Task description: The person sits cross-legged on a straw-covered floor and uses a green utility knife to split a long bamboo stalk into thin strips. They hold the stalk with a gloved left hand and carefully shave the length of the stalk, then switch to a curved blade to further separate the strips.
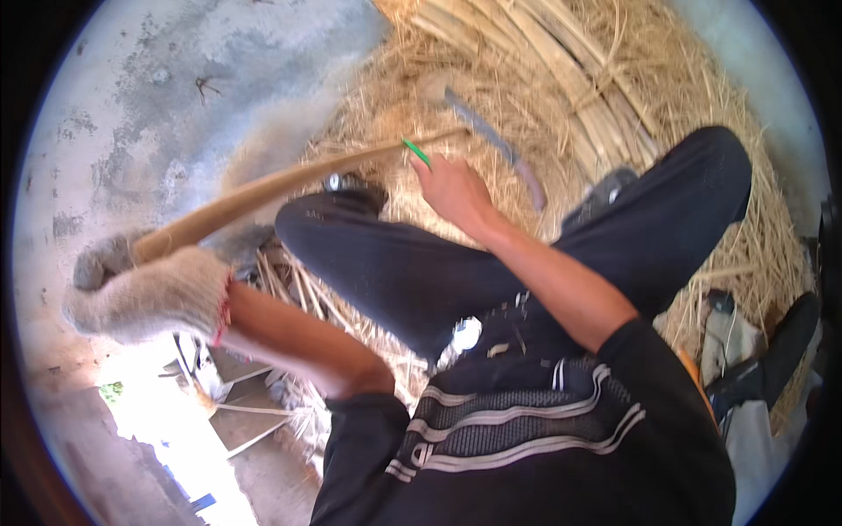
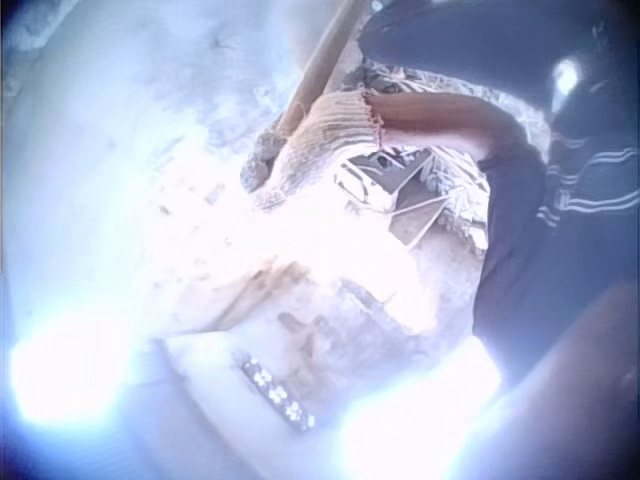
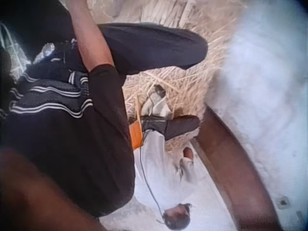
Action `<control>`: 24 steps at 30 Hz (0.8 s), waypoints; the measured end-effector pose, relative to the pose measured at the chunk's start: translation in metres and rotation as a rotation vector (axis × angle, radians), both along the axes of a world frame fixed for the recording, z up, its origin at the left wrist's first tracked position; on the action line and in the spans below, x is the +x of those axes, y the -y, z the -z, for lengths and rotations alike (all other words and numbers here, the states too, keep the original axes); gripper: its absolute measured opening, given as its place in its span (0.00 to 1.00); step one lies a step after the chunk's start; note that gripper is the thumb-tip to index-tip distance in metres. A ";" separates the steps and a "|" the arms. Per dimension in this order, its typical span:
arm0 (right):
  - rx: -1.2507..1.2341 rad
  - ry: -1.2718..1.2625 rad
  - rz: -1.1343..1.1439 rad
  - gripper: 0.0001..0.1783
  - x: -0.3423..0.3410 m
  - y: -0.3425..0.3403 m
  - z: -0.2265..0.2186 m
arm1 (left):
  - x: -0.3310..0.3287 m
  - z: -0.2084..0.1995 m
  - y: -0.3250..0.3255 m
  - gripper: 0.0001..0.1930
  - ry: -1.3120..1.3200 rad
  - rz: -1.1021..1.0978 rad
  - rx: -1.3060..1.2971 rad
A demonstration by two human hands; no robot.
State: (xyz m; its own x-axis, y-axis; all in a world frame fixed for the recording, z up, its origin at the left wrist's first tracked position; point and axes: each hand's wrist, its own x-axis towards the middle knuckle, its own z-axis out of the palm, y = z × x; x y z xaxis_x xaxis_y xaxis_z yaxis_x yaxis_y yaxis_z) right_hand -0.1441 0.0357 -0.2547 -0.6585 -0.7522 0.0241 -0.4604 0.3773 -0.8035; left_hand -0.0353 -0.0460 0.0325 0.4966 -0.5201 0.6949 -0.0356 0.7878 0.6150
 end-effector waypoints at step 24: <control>0.183 -0.020 0.102 0.18 -0.013 0.002 0.073 | -0.002 0.008 -0.006 0.19 0.308 -0.488 0.159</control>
